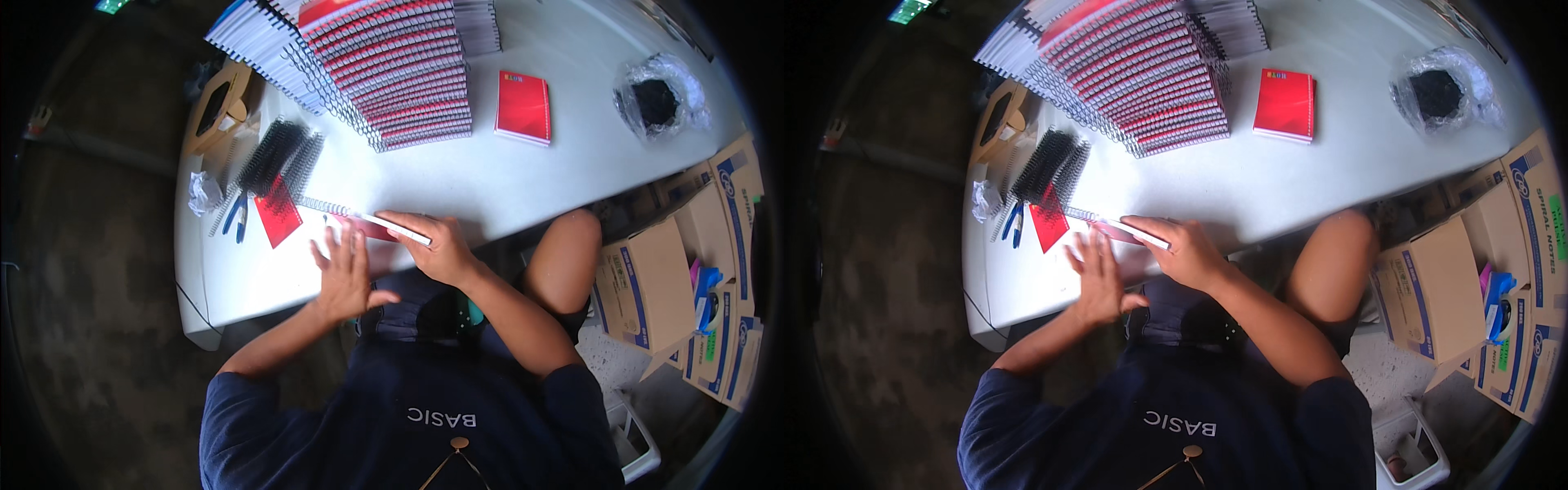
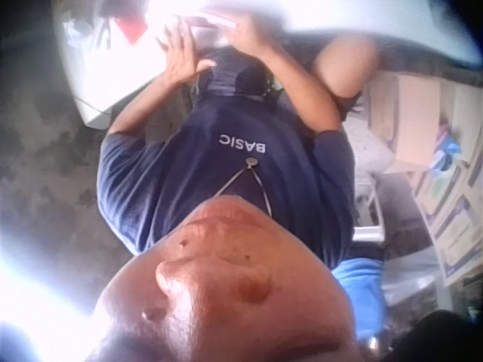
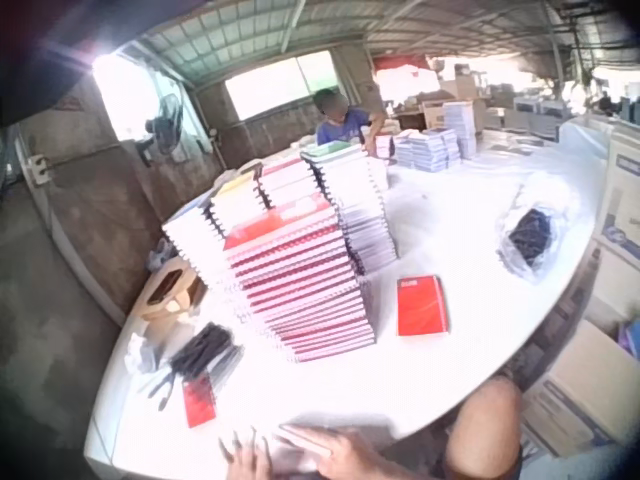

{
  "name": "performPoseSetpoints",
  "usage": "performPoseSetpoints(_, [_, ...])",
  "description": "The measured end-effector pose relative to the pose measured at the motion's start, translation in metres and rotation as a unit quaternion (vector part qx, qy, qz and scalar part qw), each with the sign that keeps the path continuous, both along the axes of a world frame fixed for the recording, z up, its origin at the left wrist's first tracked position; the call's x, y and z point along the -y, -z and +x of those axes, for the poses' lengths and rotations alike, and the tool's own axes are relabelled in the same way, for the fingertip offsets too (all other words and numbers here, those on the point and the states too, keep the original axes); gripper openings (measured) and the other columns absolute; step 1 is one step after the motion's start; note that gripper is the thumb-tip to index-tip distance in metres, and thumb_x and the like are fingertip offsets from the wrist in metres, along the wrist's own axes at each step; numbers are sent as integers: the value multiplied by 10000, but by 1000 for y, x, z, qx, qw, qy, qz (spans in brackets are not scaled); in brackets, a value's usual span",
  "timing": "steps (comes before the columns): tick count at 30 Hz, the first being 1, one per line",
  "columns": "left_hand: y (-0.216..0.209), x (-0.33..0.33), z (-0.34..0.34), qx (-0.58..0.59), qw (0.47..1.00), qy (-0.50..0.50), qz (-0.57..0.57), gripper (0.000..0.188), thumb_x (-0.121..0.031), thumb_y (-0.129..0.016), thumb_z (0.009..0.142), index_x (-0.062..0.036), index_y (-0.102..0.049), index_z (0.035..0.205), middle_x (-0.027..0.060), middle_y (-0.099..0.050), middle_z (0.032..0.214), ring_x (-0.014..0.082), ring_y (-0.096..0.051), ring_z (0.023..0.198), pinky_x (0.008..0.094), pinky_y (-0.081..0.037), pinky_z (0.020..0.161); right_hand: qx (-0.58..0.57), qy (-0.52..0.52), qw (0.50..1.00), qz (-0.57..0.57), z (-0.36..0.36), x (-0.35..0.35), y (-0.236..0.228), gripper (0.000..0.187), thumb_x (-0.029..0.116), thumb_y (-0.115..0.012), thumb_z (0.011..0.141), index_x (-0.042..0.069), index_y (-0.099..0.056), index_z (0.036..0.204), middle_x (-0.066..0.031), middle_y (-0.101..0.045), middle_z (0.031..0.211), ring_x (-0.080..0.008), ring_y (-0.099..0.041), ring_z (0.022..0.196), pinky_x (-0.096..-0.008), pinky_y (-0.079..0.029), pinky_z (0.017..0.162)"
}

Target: The person stacks spiral-bound notebooks, aligns the covers and pages by hand, and uses a pair of side-cutting pliers to trim the excess spiral wire on the edge of the stack.

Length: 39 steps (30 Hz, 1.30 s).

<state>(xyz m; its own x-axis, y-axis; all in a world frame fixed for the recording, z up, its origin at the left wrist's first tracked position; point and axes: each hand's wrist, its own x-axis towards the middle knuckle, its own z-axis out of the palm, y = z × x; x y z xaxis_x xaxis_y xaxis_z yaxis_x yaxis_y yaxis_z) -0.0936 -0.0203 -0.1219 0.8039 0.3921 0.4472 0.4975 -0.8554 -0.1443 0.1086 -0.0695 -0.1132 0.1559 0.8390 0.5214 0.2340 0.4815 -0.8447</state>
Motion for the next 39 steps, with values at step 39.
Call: performPoseSetpoints(39, [-54,-17,78,135,983,48,111,1140,-799,-269,754,127,-58,1385,409,0,1405,550,-3,1315,641,19,1029,17,-54,998,-24,0,11,17,401,70,-586,800,50,-535,1197,-182,-615,1079,-348,-606,963,-386,-500,804])
